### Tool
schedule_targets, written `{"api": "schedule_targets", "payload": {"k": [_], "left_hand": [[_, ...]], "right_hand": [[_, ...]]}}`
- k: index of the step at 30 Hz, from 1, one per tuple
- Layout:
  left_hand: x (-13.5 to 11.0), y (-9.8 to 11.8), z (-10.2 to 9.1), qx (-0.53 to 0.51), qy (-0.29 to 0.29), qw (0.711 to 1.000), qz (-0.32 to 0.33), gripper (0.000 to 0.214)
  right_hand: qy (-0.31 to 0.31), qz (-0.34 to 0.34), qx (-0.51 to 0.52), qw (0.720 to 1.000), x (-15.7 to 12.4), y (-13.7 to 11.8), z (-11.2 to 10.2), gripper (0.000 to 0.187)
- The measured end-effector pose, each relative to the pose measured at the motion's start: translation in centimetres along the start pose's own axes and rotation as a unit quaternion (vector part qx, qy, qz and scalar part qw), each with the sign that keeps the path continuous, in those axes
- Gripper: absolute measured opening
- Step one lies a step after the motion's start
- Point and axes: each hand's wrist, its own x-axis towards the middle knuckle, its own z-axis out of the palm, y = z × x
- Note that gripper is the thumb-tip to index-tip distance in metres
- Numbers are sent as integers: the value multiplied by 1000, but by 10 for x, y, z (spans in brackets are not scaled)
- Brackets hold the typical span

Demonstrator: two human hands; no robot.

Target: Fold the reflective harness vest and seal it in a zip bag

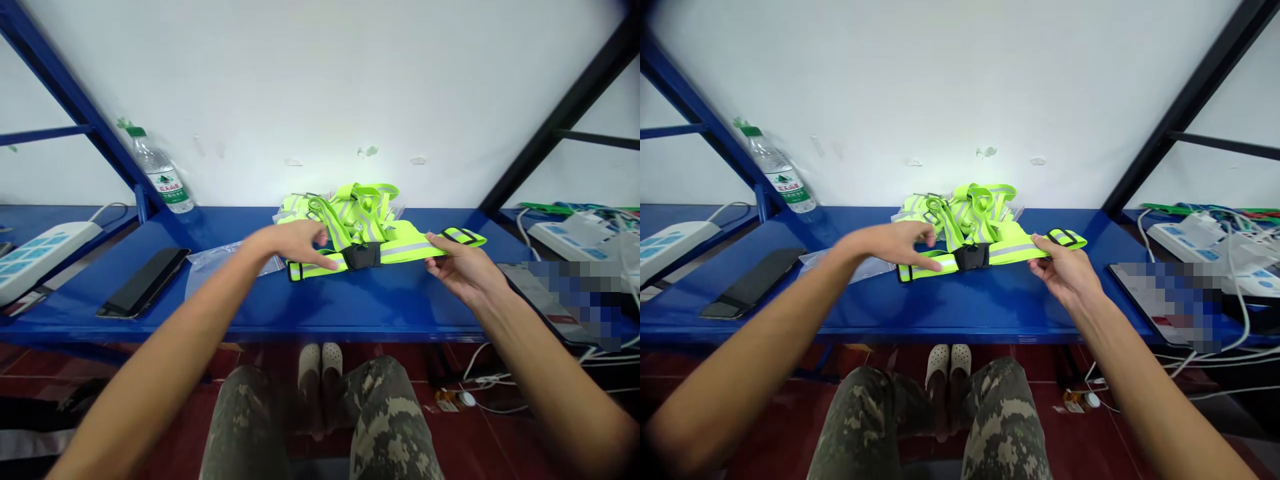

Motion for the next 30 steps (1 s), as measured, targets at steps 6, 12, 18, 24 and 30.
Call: {"api": "schedule_targets", "payload": {"k": [6,12,18,24,30], "left_hand": [[38,31,83,3,134,988,81,81],[29,32,84,32,112,986,116,67],[16,35,73,89,82,989,90,67],[27,45,92,114,174,973,98,97],[46,43,91,46,122,984,118,106]], "right_hand": [[-4,-70,14,997,-11,9,-3,27],[45,4,72,996,-2,15,-19,20],[-31,-3,54,998,-2,39,-9,34],[24,-22,-21,999,-7,53,7,32],[102,-129,19,986,-6,53,2,29]]}}
